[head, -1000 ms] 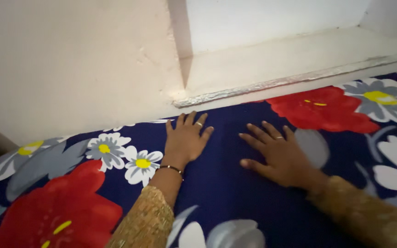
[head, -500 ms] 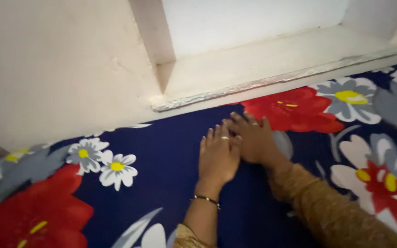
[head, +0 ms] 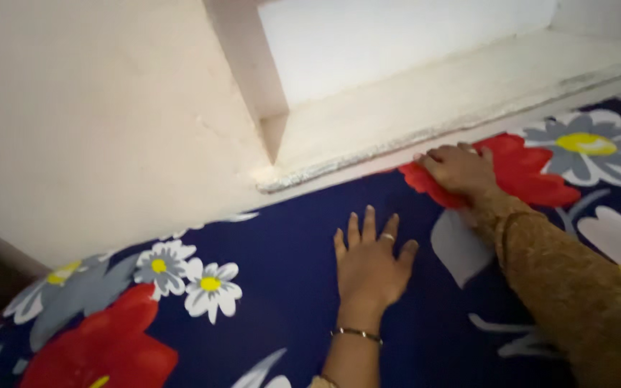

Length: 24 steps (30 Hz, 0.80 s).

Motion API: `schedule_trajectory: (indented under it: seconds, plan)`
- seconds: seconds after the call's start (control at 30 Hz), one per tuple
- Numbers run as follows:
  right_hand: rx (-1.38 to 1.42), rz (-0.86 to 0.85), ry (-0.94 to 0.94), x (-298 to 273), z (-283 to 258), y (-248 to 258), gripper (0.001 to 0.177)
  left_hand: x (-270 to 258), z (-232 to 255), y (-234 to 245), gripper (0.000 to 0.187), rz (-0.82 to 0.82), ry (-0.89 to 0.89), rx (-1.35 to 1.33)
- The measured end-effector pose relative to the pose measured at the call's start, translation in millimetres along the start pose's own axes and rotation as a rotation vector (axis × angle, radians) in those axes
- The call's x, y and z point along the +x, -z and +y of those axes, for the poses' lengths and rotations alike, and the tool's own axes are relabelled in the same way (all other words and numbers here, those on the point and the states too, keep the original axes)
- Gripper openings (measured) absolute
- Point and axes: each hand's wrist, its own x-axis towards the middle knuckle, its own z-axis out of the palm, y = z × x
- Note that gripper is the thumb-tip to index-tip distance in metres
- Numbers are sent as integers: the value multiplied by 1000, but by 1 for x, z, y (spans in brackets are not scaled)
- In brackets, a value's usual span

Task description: The person smooths a floral-patterned bedsheet on a bed, tucks the edges under the mattress, and adjusts two patterned pillows at the head of the bed. The person uses both hands to press and align the sheet and pillows.

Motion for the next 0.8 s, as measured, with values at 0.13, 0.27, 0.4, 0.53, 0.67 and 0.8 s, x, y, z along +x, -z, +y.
schedule_trajectory:
  seconds: [0.13, 0.27, 0.4, 0.53, 0.67, 0.8]
  plan:
    - [224, 164, 293, -44, -11, 22, 64, 2, -2, -1, 59, 31, -1, -14]
    - [-320, 18, 706, -163, 1, 27, 81, 3, -1, 0, 57, 46, -2, -3]
    - [-181, -151, 750, -198, 15, 26, 87, 4, -1, -2, 56, 41, -1, 30]
    - [-319, -176, 442, -155, 16, 28, 88, 8, -3, -8, 58, -4, 49, 23]
    - [-382, -121, 298, -117, 8, 23, 86, 13, -6, 14, 61, -65, 20, -36]
    - [-347, -48, 241, -89, 11, 14, 85, -41, -43, 40, 68, -144, -64, 43]
